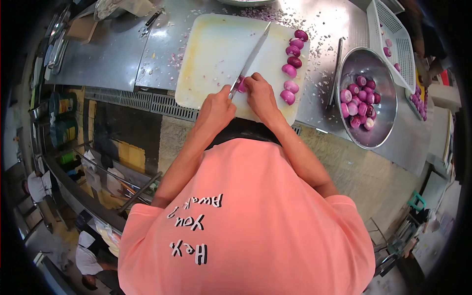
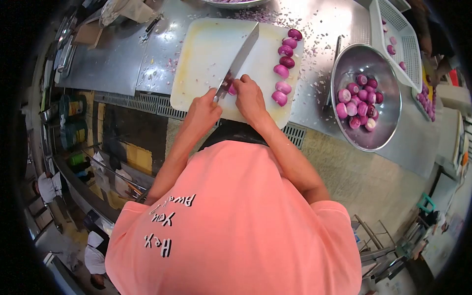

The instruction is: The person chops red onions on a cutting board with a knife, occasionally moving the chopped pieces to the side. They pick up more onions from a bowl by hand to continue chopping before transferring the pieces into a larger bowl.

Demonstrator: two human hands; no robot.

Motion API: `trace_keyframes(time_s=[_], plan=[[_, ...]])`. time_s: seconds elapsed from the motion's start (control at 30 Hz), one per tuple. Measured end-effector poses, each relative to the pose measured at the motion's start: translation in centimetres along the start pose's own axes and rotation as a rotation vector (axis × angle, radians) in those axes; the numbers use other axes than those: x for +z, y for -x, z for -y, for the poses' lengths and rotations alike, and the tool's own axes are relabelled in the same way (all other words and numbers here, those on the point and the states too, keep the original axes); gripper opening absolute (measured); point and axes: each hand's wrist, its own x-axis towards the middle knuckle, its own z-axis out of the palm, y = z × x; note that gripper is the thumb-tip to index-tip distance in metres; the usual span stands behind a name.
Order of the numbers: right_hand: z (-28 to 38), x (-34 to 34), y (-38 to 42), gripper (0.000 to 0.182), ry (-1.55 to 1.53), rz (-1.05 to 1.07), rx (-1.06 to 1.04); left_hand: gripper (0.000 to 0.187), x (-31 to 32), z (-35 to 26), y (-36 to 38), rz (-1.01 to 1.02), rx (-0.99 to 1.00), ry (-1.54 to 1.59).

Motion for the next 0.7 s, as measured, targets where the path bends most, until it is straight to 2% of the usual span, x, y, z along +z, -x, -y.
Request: trace_keyframes(time_s=[0.13,0.23,0.37,0.47,0.53,0.7], plan=[[0.1,0.3,0.1,0.02,-0.08,-0.021,0.024,0.02,1.1,-1.0,-3.2,-0.02,0.074,0.0],[-0.4,0.3,0.3,0.019,-0.05,-0.045,0.023,0.02,-0.3,-1.6,-1.7,-0.015,0.071,-0.041],[-1.0,0.8,0.5,0.016,-0.041,-0.063,0.006,0.027,2.2,0.4,-1.8,-0.052,0.092,0.006],[-0.7,0.5,0.5,0.015,-0.038,-0.097,-0.015,0.028,2.0,-0.4,-2.7,-0.05,0.106,0.014],[-1.0,0.5,0.7,0.014,-0.025,-0.095,-0.023,0.029,-0.1,-1.9,-1.4,0.025,0.014,-0.021],[-1.3,0.7,0.8,0.014,-0.02,-0.112,-0.008,0.028,2.5,-0.2,-2.5,-0.014,0.078,-0.025]])
